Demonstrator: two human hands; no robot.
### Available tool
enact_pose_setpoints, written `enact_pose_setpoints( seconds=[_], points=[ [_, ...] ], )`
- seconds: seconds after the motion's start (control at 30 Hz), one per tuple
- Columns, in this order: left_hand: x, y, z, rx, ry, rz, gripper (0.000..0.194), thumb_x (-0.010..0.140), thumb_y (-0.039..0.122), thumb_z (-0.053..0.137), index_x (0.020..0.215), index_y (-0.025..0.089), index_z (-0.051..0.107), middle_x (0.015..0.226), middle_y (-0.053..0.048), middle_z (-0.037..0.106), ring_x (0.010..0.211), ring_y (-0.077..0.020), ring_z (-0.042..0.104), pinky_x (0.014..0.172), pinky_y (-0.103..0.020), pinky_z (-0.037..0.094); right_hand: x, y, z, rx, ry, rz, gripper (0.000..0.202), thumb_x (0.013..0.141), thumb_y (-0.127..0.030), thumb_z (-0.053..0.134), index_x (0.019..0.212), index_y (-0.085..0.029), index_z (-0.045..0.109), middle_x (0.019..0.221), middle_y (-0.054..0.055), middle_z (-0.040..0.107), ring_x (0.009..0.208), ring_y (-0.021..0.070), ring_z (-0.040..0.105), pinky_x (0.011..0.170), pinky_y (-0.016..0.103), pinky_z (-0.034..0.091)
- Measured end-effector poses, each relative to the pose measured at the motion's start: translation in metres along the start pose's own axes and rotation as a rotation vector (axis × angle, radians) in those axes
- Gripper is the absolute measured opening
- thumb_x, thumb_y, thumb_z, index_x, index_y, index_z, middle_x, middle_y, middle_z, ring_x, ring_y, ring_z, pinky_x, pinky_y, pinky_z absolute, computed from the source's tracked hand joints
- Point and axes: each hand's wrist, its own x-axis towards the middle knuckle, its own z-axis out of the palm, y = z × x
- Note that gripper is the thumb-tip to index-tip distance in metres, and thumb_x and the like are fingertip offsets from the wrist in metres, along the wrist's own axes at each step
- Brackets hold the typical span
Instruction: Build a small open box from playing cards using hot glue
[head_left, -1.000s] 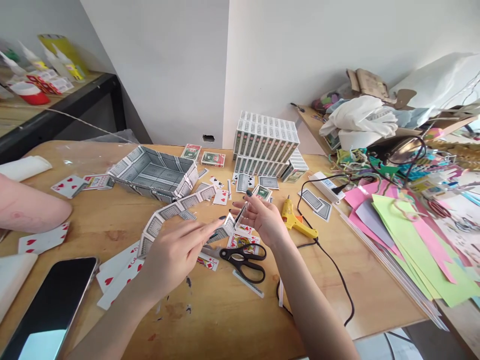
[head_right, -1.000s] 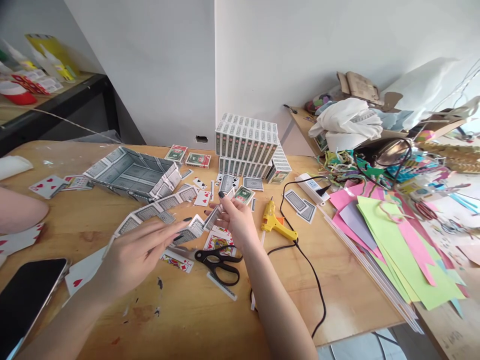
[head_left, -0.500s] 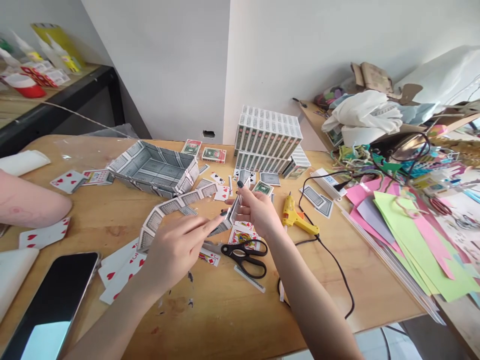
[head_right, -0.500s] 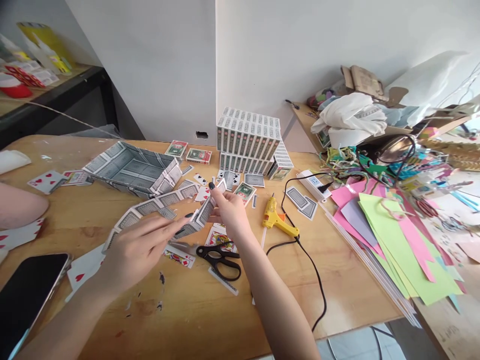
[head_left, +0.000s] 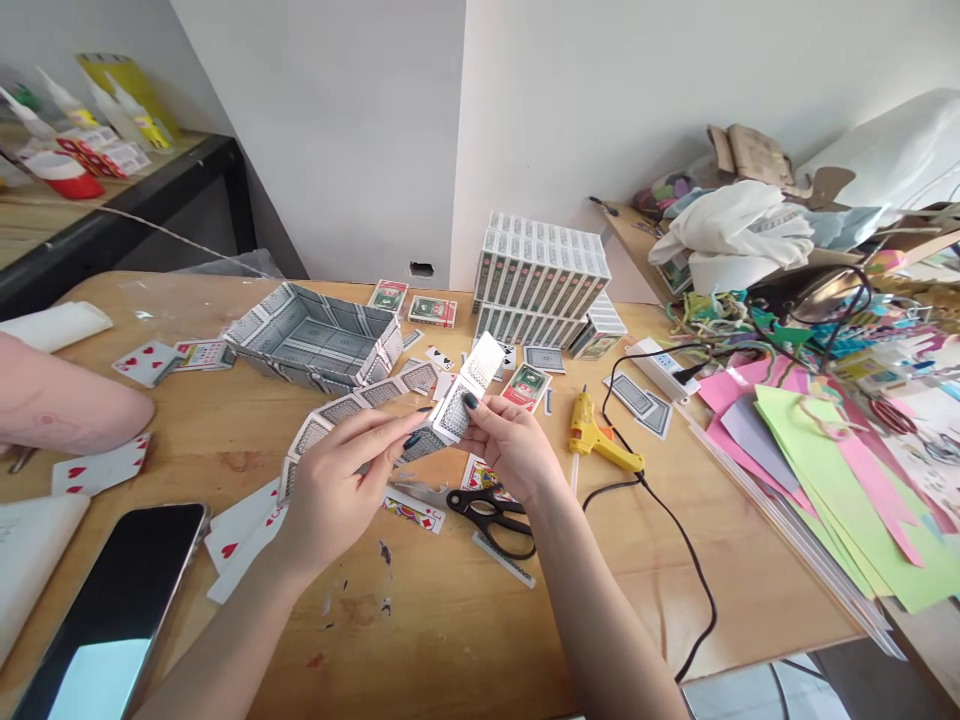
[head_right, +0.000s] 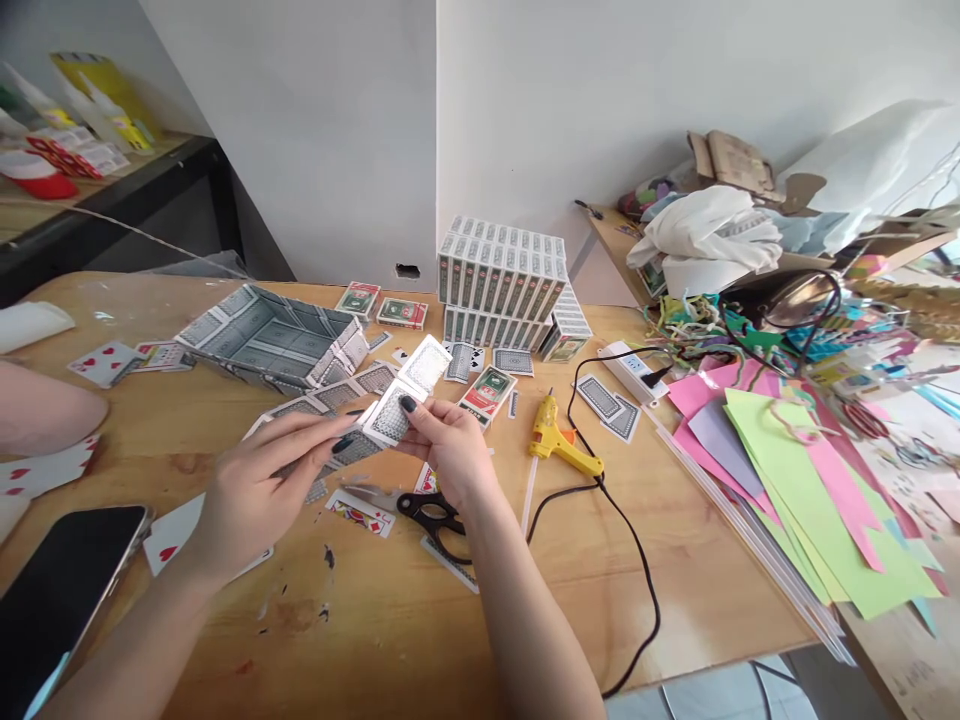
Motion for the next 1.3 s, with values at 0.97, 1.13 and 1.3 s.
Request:
enact_pose_setpoints(
  seconds=[0.97,1.13,1.3],
  points=[
    [0.041,0.003,-0.004,-0.187,0.03,-0.059,0.028,0.085,0.017,0.057,0.106,0.03,0.07,0.092,0.001,0.067,0.075,-0.0095,0.059,0.061,-0.019,0.047,0.008,-0.029,0.014,0.255,0.038,-0.093,0.022,0.058,-0.015,0.076,0.063,-0.015,0.054,0.05,-0.007,0.052,0.039,0.0024,0.046,0.037,0.013,0.032],
    [0.04,0.001,-0.005,-0.172,0.031,-0.038,0.03,0.085,0.015,0.057,0.107,0.032,0.069,0.094,0.001,0.067,0.076,-0.009,0.059,0.063,-0.019,0.048,0.009,-0.028,0.015,0.276,0.026,-0.086,0.014,0.063,-0.012,0.071,0.065,-0.014,0.057,0.052,-0.005,0.058,0.037,0.0037,0.051,0.036,0.013,0.039],
    [0.04,0.002,-0.006,-0.147,0.022,-0.034,0.032,0.085,0.015,0.057,0.108,0.032,0.069,0.094,0.002,0.067,0.077,-0.0096,0.06,0.067,-0.02,0.049,0.008,-0.029,0.017,0.304,0.035,-0.091,0.012,0.067,-0.008,0.067,0.064,-0.014,0.058,0.05,-0.005,0.058,0.036,0.0031,0.052,0.035,0.011,0.041]
  ],
)
